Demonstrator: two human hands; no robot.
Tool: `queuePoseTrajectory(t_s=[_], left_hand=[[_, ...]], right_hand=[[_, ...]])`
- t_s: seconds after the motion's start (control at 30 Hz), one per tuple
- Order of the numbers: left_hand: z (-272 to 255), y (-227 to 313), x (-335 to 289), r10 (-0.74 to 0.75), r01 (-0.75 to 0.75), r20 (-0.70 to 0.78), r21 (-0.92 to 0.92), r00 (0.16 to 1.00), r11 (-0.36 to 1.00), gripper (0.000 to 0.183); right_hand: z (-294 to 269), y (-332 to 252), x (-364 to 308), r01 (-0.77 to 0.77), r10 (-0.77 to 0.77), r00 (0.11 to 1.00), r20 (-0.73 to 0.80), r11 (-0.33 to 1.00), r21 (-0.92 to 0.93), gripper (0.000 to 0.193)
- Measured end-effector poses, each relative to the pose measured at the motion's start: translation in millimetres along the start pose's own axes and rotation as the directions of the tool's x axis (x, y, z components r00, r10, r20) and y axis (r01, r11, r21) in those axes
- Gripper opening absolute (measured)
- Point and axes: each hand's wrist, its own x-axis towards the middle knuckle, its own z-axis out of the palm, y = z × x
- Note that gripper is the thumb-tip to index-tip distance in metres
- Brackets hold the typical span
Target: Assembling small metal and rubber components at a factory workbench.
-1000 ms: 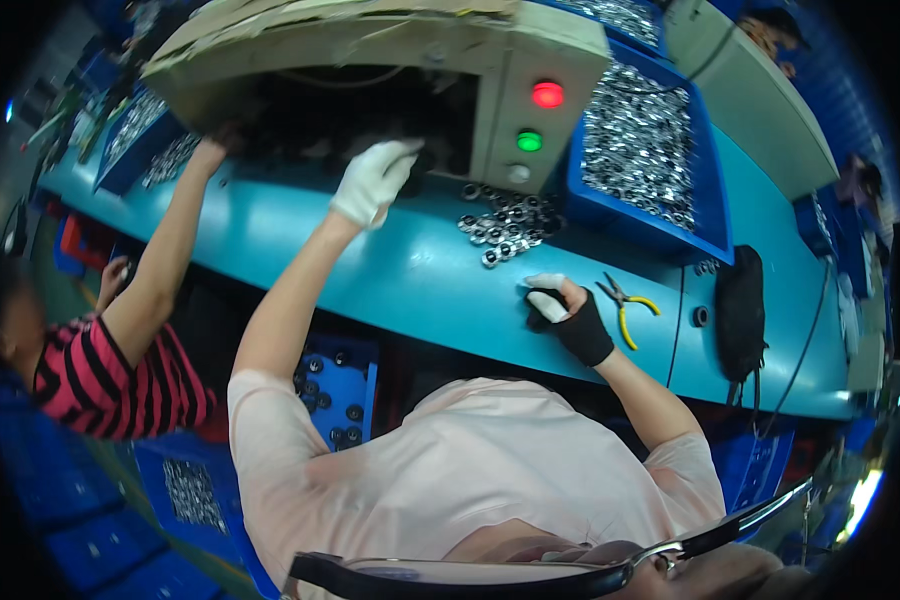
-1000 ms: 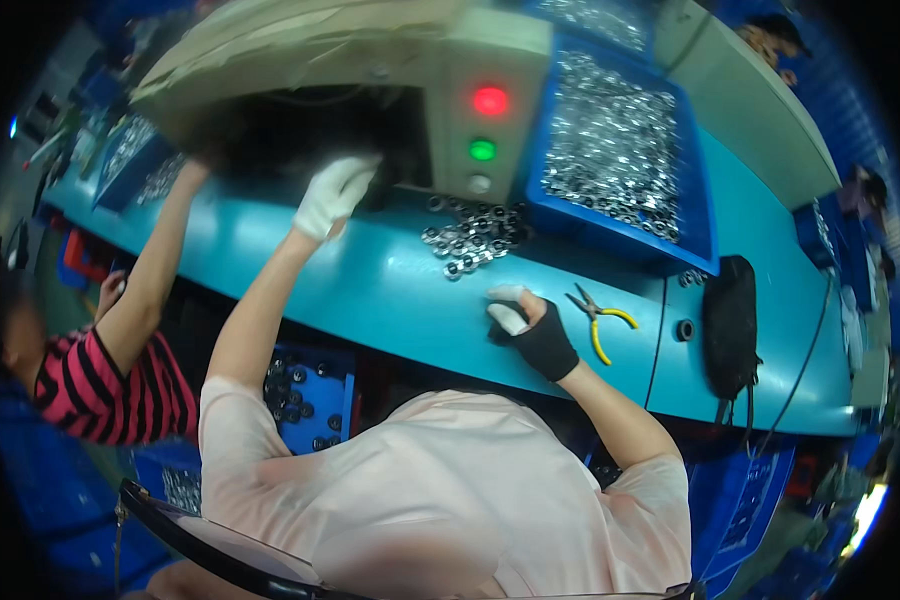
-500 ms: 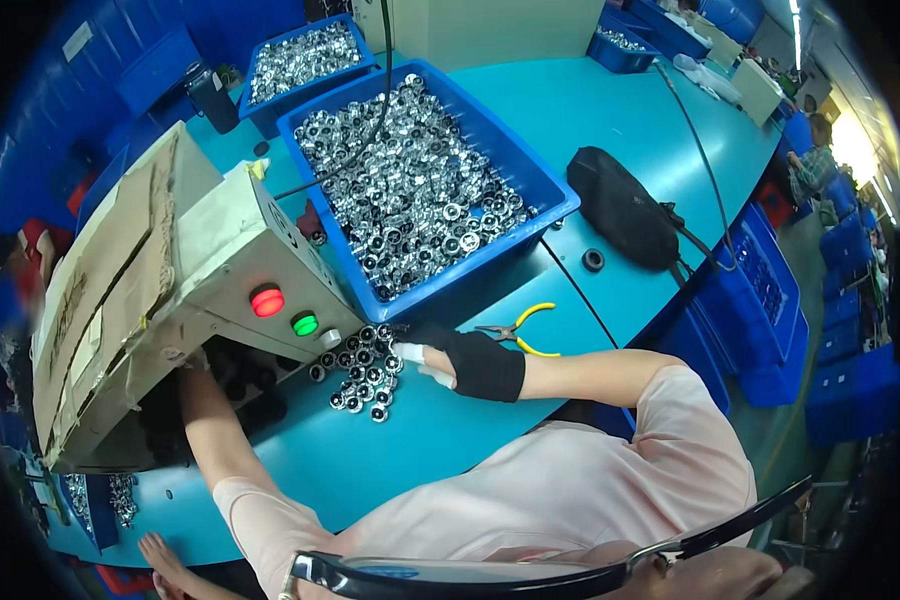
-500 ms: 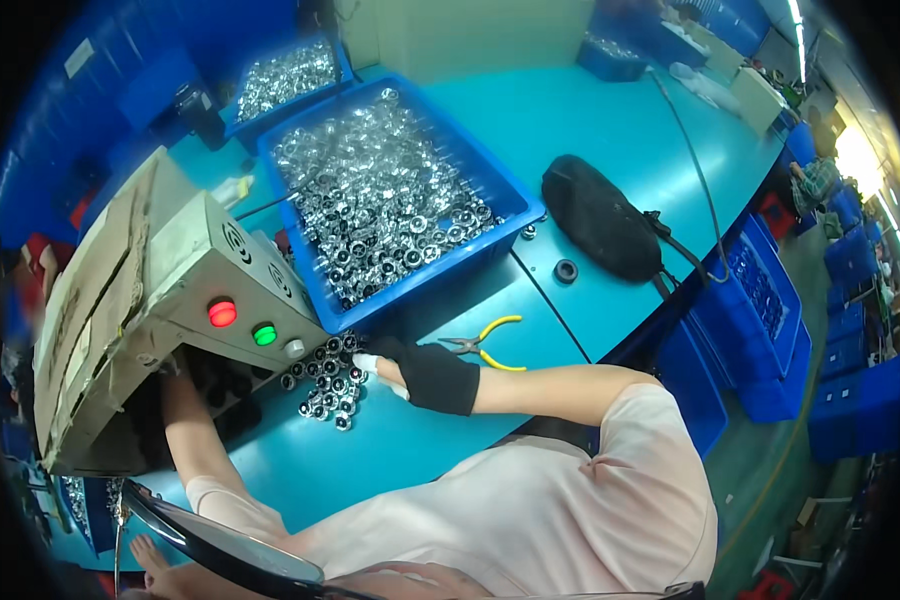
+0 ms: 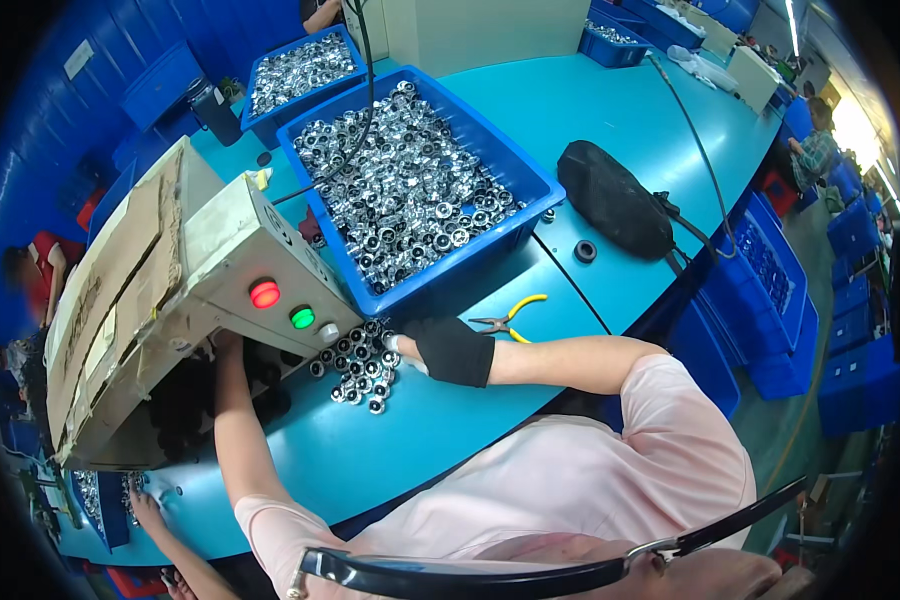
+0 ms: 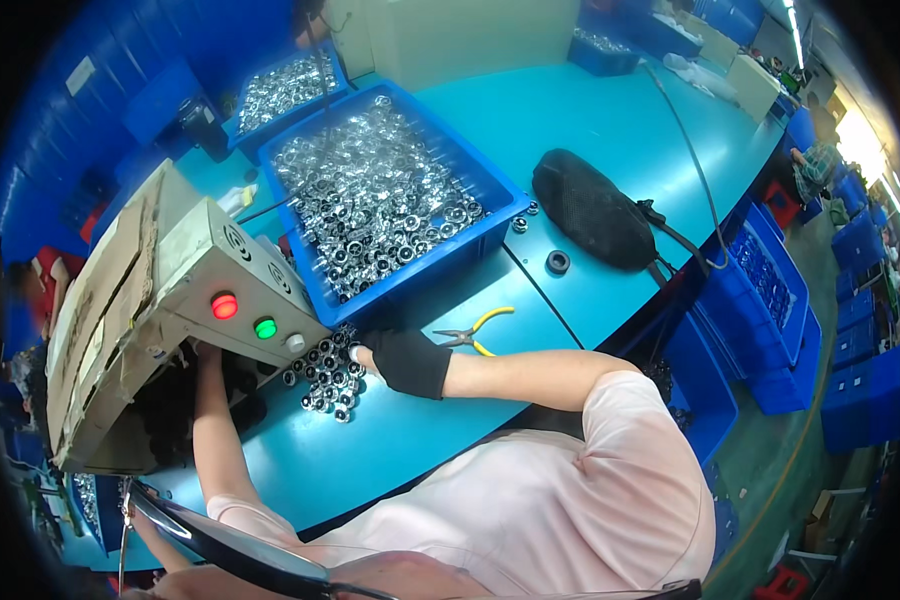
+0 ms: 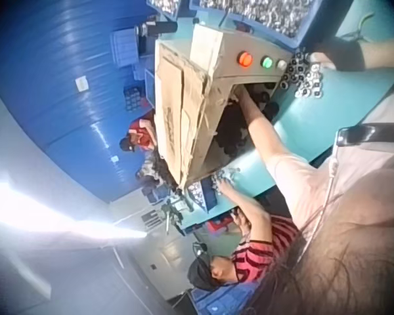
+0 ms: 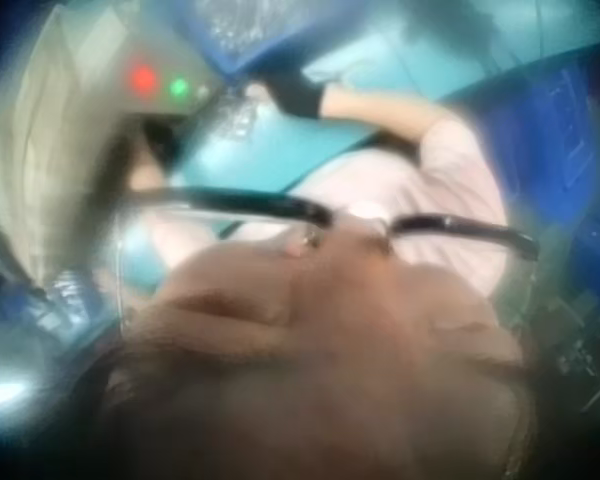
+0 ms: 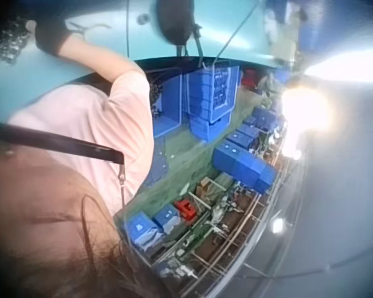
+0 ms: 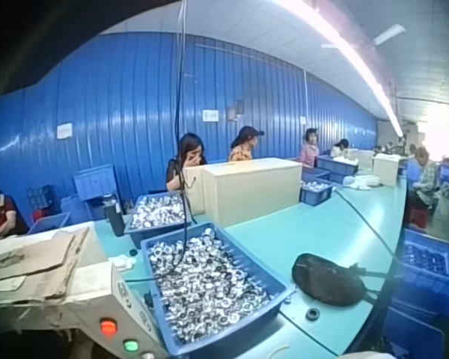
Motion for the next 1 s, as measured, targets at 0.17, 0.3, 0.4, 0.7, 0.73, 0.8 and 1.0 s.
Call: queuePoseTrajectory(t_s=[0.17, 0.3, 0.4, 0.7, 0.73, 0.8, 1.0], left_hand=[[-31, -14, -49, -0.141, 0.234, 0.188, -0.734, 0.972, 0.638, 0.045], [-64, 89, -113, -0.060, 0.189, 0.244, -0.552, 0.968, 0.812, 0.044], [-79, 113, -145, -0.016, 0.066, 0.117, -0.436, 0.993, 0.898, 0.038], [-82, 133, -259, -0.174, 0.306, 0.307, -0.459, 0.936, 0.834, 0.031], [-80, 129, -264, -0.165, 0.297, 0.303, -0.470, 0.939, 0.831, 0.031], [-80, 125, -272, -0.170, 0.293, 0.288, -0.467, 0.942, 0.834, 0.030], [-87, 140, -298, -0.231, 0.363, 0.314, -0.476, 0.921, 0.801, 0.030]], right_hand=[[3, -9, 0, -0.079, 0.054, 0.977, -0.206, 0.990, -0.117, 0.023], [18, 3, -1, -0.108, 0.079, 0.990, -0.117, 0.959, -0.261, 0.018], [20, 0, -1, -0.094, 0.061, 0.990, -0.125, 0.956, -0.278, 0.012], [13, -5, 6, -0.113, 0.107, 0.993, -0.042, 0.971, -0.209, 0.013], [13, -4, 7, -0.118, 0.113, 0.993, -0.036, 0.973, -0.198, 0.012], [13, -3, 6, -0.100, 0.087, 0.993, -0.081, 0.979, -0.177, 0.012], [9, -2, -5, -0.138, 0.130, 0.988, -0.083, 0.985, -0.102, 0.011]])
